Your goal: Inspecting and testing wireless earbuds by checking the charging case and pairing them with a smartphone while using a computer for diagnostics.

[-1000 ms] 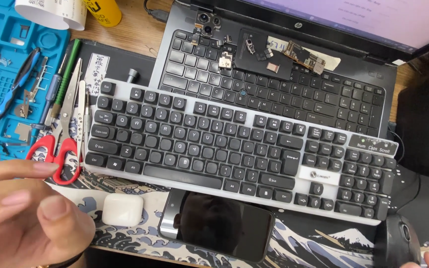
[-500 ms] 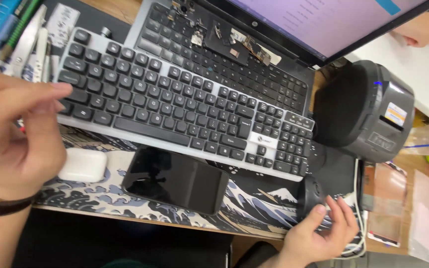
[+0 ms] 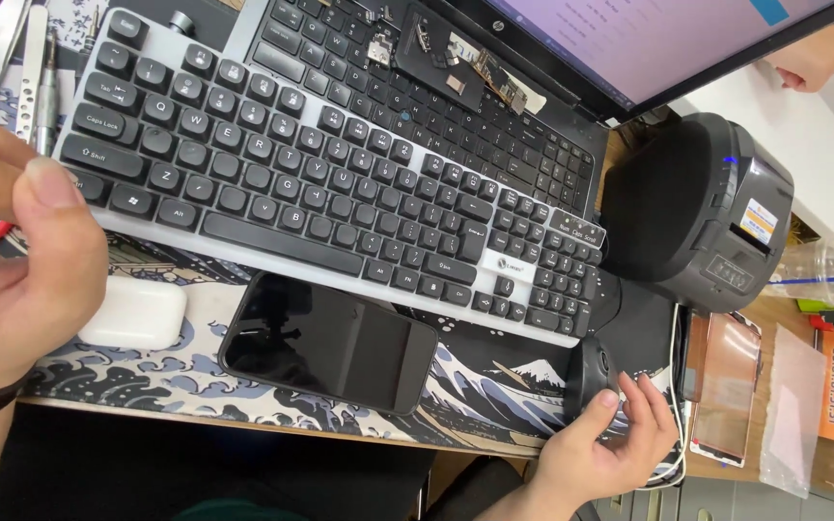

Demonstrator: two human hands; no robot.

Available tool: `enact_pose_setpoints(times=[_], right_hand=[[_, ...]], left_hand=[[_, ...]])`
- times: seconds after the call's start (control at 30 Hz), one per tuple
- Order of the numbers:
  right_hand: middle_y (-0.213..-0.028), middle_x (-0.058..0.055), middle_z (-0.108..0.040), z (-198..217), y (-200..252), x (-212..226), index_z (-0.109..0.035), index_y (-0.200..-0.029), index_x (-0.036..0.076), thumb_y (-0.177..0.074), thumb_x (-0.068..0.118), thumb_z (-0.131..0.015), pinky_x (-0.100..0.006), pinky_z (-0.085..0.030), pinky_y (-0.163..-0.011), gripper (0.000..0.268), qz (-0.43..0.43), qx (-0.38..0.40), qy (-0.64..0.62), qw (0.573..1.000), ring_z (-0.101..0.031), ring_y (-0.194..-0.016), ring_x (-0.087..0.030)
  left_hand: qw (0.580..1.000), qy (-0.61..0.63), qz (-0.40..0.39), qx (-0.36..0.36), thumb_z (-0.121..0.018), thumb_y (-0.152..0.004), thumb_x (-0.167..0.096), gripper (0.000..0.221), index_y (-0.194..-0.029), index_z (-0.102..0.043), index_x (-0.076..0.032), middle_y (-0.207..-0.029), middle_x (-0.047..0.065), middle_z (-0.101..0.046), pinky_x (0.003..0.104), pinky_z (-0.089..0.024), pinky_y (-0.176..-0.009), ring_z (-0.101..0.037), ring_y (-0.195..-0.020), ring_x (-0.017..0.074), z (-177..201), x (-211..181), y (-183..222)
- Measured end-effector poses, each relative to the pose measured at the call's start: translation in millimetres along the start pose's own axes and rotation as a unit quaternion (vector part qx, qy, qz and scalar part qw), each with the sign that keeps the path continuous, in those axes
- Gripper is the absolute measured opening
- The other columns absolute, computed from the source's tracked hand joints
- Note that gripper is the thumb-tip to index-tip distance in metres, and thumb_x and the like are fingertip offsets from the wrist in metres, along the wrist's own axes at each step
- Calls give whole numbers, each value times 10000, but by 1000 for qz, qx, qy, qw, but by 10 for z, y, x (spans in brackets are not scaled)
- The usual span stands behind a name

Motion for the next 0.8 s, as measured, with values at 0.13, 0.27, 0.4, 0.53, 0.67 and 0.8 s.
enact_pose_setpoints(times=[0.13, 0.27, 0.4, 0.53, 0.67, 0.8], right_hand=[[-1268, -219, -611, 2, -7, 12, -684, -1157, -83, -1128, 95, -606, -463, -510, -1072, 197, -8, 3, 3, 1000, -584, -1212, -340], [-1276, -206, -622, 2, 1, -8, -694, -1164, -72, -1127, 105, -613, -455, -510, -1061, 198, -10, 4, 10, 1000, -596, -1203, -335], [-1278, -215, -630, 24, 4, -6, -695, -1162, -67, -1121, 82, -619, -458, -508, -1076, 172, -22, 2, 5, 1000, -596, -1215, -336], [-1271, -229, -639, 10, -7, 3, -704, -1160, -87, -1117, 45, -622, -464, -504, -1059, 162, -7, 3, 9, 1000, -600, -1203, -356], [-1324, -208, -598, -9, -18, -42, -714, -1203, -72, -1096, 68, -656, -484, -493, -1091, 185, -23, 39, 24, 999, -591, -1238, -354], [-1371, -147, -551, -60, -64, -8, -696, -1259, -19, -1027, 112, -698, -470, -473, -1098, 266, -80, 77, 29, 993, -552, -1276, -313]], left_hand=[[999, 37, 39, -3, -584, -1201, 190, 362, -871, -449, 127, -874, 227, -491, 436, -416, -907, -503, -868, 347, -8, -10, -51], [995, 54, 84, -5, -587, -1125, 155, 411, -834, -317, 49, -763, 126, -278, 392, -359, -862, -387, -773, 281, 0, -13, -95], [999, -18, 32, -11, -572, -1034, 146, 508, -758, -177, -12, -748, 108, -164, 417, -194, -739, -155, -673, 253, 87, -185, -262], [997, 28, -30, -65, -563, -1019, 186, 262, -1041, -307, 132, -669, 63, -161, 430, -278, -877, -148, -659, 220, 29, -100, -182], [997, 38, -47, -53, -558, -1058, 187, 255, -1309, -552, 146, -534, 8, -186, 398, -319, -877, -155, -577, 182, 72, -79, -180], [992, 60, -105, -44, -566, -1030, 212, 206, -1220, -591, 137, -506, -17, -223, 391, -310, -825, -150, -517, 155, 53, -118, -270]])
Point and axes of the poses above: each hand's wrist, its own y-axis away from the middle knuckle, its own z-axis out of the back of the hand, x = y × z, the point moved 5 cm from there along -y, towards the middle knuckle
